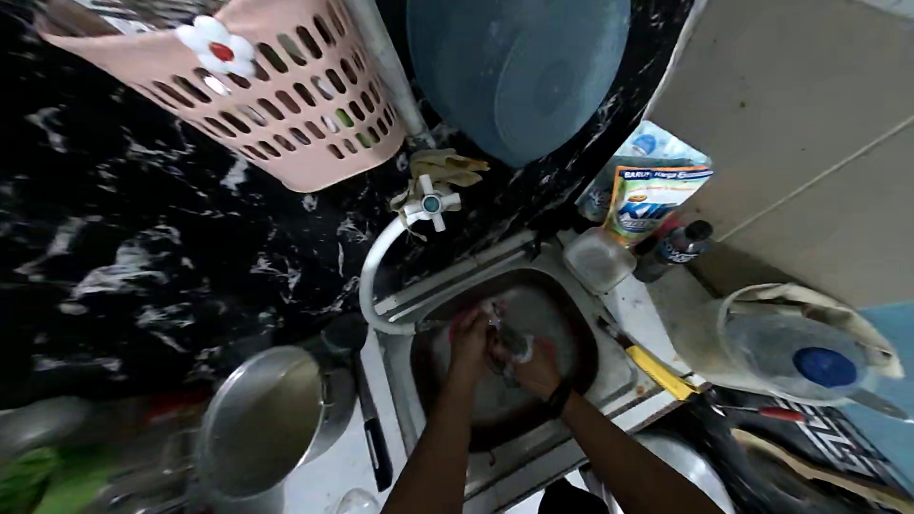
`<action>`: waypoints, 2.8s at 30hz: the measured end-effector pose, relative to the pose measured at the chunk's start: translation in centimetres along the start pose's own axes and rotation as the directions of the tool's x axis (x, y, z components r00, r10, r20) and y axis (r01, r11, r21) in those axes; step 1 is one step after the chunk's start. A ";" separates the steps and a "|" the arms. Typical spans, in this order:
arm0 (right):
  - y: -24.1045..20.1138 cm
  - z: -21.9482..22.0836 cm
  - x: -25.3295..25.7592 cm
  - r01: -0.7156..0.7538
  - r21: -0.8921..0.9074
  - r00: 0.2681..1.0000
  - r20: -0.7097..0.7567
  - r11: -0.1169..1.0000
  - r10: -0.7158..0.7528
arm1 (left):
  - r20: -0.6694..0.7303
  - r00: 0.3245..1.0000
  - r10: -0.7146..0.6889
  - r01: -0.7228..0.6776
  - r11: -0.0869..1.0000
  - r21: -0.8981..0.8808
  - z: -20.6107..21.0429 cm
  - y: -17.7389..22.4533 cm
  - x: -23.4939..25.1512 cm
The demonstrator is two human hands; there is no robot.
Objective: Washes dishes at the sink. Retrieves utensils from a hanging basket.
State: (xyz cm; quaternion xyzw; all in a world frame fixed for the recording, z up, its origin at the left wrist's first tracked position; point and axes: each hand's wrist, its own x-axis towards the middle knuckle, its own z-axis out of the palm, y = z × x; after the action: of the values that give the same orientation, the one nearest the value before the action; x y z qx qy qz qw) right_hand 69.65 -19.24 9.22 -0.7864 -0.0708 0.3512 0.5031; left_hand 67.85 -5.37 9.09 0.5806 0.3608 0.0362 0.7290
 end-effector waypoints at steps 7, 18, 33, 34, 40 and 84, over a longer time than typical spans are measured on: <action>0.3 -4.6 -1.2 -0.007 -0.154 0.965 -0.259 0.988 -0.034 | -0.333 0.937 0.101 -0.191 0.950 -0.249 -0.4 -0.2 0.8; -3.4 -15.5 7.2 -0.163 -0.547 0.893 -0.437 0.821 -0.113 | -0.245 0.962 0.124 -0.124 0.992 0.016 -2.4 1.8 -0.2; -9.8 8.8 6.7 0.181 -0.096 0.941 0.306 0.979 -0.144 | -0.349 0.899 0.263 -0.209 0.960 0.186 -8.2 -3.0 -1.3; -9.9 9.0 7.2 0.250 -0.188 0.921 0.348 0.950 -0.174 | -0.321 0.906 0.277 -0.231 0.957 0.175 -8.3 -3.1 -1.8; -12.2 8.9 6.1 0.348 -0.416 0.885 0.442 0.840 -0.147 | -0.378 0.887 0.264 -0.208 0.961 0.182 -7.1 -2.6 -3.5; -11.1 6.1 4.1 0.382 -0.502 0.923 0.255 0.776 -0.289 | -0.143 0.974 0.175 -0.184 0.982 -0.050 -7.8 0.2 -4.4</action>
State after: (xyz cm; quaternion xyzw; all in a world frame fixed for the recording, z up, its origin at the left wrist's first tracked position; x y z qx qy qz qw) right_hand 71.60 -7.45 15.07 -0.8391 -0.3477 0.2844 0.3067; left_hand 60.23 -0.94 10.93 0.5837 0.3552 0.1534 0.7139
